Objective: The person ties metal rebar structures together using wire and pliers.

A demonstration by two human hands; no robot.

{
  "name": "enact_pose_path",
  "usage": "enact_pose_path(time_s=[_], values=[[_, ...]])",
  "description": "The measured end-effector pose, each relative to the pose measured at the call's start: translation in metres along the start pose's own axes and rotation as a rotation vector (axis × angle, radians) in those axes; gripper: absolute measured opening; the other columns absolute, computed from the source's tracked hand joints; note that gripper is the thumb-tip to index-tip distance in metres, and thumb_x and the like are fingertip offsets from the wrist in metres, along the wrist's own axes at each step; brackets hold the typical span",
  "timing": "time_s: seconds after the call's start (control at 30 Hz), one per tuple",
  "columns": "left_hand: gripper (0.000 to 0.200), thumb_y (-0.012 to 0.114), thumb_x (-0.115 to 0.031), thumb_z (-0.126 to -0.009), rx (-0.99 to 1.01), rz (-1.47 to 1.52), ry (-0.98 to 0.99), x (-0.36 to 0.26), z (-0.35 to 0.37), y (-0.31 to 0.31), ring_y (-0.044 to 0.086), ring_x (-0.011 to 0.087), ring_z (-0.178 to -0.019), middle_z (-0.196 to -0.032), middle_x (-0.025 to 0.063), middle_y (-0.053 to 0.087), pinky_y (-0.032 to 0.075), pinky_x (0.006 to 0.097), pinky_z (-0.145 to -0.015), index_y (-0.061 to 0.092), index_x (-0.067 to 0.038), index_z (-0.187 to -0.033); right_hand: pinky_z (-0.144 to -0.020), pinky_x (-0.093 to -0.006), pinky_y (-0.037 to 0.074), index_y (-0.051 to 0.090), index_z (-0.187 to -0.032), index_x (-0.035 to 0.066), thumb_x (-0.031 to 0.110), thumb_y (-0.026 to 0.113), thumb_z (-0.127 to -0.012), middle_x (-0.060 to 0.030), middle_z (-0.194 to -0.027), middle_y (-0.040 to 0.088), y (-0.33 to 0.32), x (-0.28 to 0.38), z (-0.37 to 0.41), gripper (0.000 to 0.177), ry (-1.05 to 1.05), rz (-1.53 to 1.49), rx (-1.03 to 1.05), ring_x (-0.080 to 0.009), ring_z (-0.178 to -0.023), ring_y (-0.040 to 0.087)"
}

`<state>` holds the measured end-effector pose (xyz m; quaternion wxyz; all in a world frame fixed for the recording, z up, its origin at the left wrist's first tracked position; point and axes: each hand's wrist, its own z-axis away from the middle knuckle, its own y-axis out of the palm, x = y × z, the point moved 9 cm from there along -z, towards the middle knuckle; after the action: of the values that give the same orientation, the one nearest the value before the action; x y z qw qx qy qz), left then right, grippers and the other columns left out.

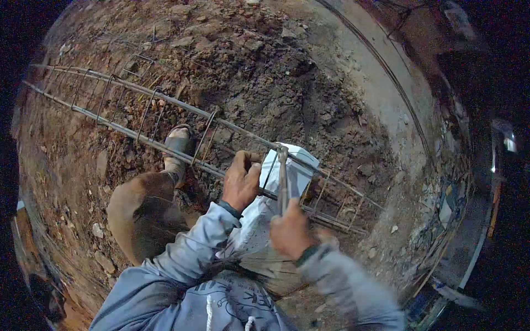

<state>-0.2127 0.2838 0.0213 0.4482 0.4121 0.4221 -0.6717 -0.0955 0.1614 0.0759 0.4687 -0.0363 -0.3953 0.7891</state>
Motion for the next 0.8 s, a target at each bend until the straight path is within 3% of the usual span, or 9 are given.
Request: enact_pose_path(time_s=[0.1, 0.2, 0.27, 0.33, 0.37, 0.47, 0.6, 0.67, 0.8], values=[[0.02, 0.05, -0.013, -0.077, -0.029, 0.171, -0.016, 0.002, -0.012, -0.006, 0.055, 0.0372, -0.08, -0.085, 0.0197, 0.057, 0.043, 0.0442, -0.072, 0.051, -0.002, -0.093, -0.068, -0.0503, 0.042, 0.034, -0.11, -0.002, 0.013, 0.053, -0.079, -0.0296, -0.078, 0.056, 0.069, -0.029, -0.006, 0.039, 0.012, 0.028, -0.286, -0.0469, -0.08, 0.055], [0.027, 0.05, -0.005, -0.073, -0.026, -0.053, 0.174, -0.017, -0.005, -0.005, 0.053, 0.0384, -0.086, -0.093, 0.0208, 0.057, 0.043, 0.0423, -0.077, 0.052, -0.002, -0.099, -0.07, -0.0456, 0.041, 0.04, -0.108, -0.001, 0.005, 0.051, -0.079, -0.023, -0.083, 0.054, 0.178, -0.14, -0.047, 0.032, 0.226, -1.453, -0.194, -0.0381, -0.076, 0.054], [0.034, 0.049, -0.001, -0.069, 0.007, -0.116, 0.356, -0.039, -0.004, -0.003, 0.052, 0.0377, -0.091, -0.096, 0.0199, 0.056, 0.043, 0.0418, -0.081, 0.052, -0.003, -0.103, -0.075, -0.0462, 0.042, 0.038, -0.114, -0.002, 0.01, 0.052, -0.079, -0.028, -0.082, 0.056, 0.092, -0.047, -0.009, 0.04, -0.112, -0.167, -0.364, -0.0421, -0.088, 0.055], [0.058, 0.046, 0.009, -0.057, 0.124, -0.219, 0.541, -0.061, 0.005, 0.005, 0.047, 0.0362, -0.105, -0.109, 0.017, 0.054, 0.039, 0.04, -0.092, 0.052, -0.008, -0.113, -0.067, -0.0424, 0.047, 0.047, -0.103, -0.003, 0.01, 0.059, -0.074, -0.0182, -0.077, 0.057, 0.035, -0.036, 0.006, 0.034, -0.177, 0.073, -0.533, -0.0312, -0.071, 0.059], [0.064, 0.051, 0.008, -0.06, 0.188, -0.326, 0.606, -0.073, 0.011, 0.013, 0.042, 0.0345, -0.114, -0.121, 0.0145, 0.047, 0.032, 0.0443, -0.098, 0.047, -0.012, -0.121, -0.05, -0.0365, 0.048, 0.047, -0.099, -0.002, 0.013, 0.06, -0.077, -0.0145, -0.072, 0.059, 0.013, -0.027, 0.01, 0.029, 0.15, -0.356, 0.008, -0.024, -0.058, 0.06], [0.069, 0.057, -0.002, -0.067, 0.255, -0.516, 0.764, -0.078, 0.041, 0.056, 0.033, 0.0287, -0.125, -0.136, 0.0111, 0.034, 0.019, 0.0523, -0.103, 0.035, -0.016, -0.131, -0.038, -0.0279, 0.045, 0.049, -0.094, 0.003, 0.027, 0.054, -0.086, -0.012, -0.069, 0.062, -0.056, -0.003, 0.012, 0.026, 0.128, -0.699, 0.602, -0.0165, -0.045, 0.057], [0.047, 0.058, -0.012, -0.069, 0.334, -0.315, 0.787, -0.098, 0.029, 0.092, 0.044, 0.0288, -0.112, -0.117, 0.0107, 0.048, 0.033, 0.0449, -0.095, 0.048, -0.012, -0.115, -0.04, -0.0295, 0.045, 0.053, -0.089, 0.002, 0.028, 0.055, -0.085, -0.0134, -0.071, 0.063, -0.081, 0.024, 0.01, 0.026, 0.151, -0.227, 0.62, -0.0184, -0.048, 0.059], [0.029, 0.064, -0.018, -0.064, 0.395, -0.273, 0.88, -0.105, 0.013, 0.11, 0.053, 0.029, -0.092, -0.089, 0.0086, 0.056, 0.044, 0.039, -0.077, 0.054, -0.009, -0.089, -0.045, -0.0329, 0.047, 0.054, -0.088, 0.002, 0.031, 0.058, -0.082, -0.0146, -0.074, 0.064, -0.13, 0.065, 0.005, 0.029, -0.465, 0.99, -0.147, -0.022, -0.054, 0.061], [0.031, 0.061, -0.016, -0.065, 0.628, -0.33, 0.663, -0.098, -0.005, 0.13, 0.053, 0.029, -0.094, -0.094, 0.0112, 0.057, 0.042, 0.0383, -0.084, 0.056, -0.008, -0.095, -0.048, -0.0318, 0.047, 0.056, -0.085, 0.002, 0.041, 0.054, -0.083, -0.0125, -0.067, 0.063, -0.127, 0.073, -0.002, 0.039, -0.556, 1.329, -0.523, -0.0211, -0.054, 0.06]])
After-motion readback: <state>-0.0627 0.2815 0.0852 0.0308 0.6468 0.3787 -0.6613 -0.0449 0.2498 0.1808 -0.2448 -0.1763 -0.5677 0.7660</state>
